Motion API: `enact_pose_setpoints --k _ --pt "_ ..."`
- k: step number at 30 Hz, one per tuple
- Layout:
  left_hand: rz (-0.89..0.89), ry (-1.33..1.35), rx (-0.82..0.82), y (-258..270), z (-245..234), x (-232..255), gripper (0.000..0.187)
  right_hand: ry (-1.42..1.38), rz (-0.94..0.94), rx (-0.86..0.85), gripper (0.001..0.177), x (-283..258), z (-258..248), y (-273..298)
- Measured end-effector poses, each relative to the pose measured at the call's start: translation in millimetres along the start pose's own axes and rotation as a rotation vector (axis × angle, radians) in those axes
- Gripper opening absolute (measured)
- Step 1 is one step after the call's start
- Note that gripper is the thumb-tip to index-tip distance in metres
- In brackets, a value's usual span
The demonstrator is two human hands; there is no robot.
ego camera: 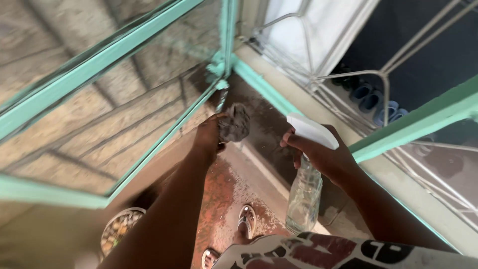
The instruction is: Cleaning the lower track and metal frame of a security-barred window or door using a spray cleaner and a cloth rag.
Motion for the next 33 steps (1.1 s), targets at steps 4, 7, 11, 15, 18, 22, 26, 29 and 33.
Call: enact_pose_setpoints --k 4,7,11,15,18,22,26,29,33 --pt "0.51 -0.237 -0.046 -57.5 56.6 1.4 0.023 -0.034 0.125 0.086 0.02 21.6 -39.7 -9.4" --pt "0.423 -0.123 -0.175 -87.5 98.5 -9.4 0.03 -0.026 0.016 0.078 0.02 26.0 -63.2 -16.1" --pt "0.439 -0.631 0.045 -72.0 138.5 3.8 0.035 -0.003 0.085 0.124 0.021 42.1 -92.3 -16.8" --pt "0.392 -0.668 -0.058 -75.5 179.0 1.6 0.045 -0.083 0.054 0.159 0.023 50.2 -111.6 -7.4" --pt "0.556 -0.726 0.006 -96.2 210.1 20.3 0.05 -0.138 0.044 0.171 0.025 62.1 -119.5 2.7" --pt "0.637 -0.84 -0.075 -126.6 247.7 18.9 0.053 -0.173 0.145 0.243 0.023 80.5 -127.0 11.5" --pt "0.845 -1.746 -0.325 -138.0 299.7 -33.9 0.033 -0.315 0.241 0.368 0.021 96.1 -137.5 23.7" --pt "0.978 -1.797 -0.411 -122.0 324.3 -59.2 0.031 -0.265 0.318 0.427 0.022 96.6 -145.5 27.4" --pt "0.701 -1.574 -0.584 -67.6 359.2 -113.3 0.029 -0.218 0.339 0.461 0.024 96.8 -155.6 31.2"
Point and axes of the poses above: each hand's wrist, its own y-axis away from the middle knuckle, its own z-axis out of the palm, x = y × z, the point moved 7 cm from there along -y, towards the middle knuckle, and after that the axes turned 5 degrees about y, right-handed, at the moved point
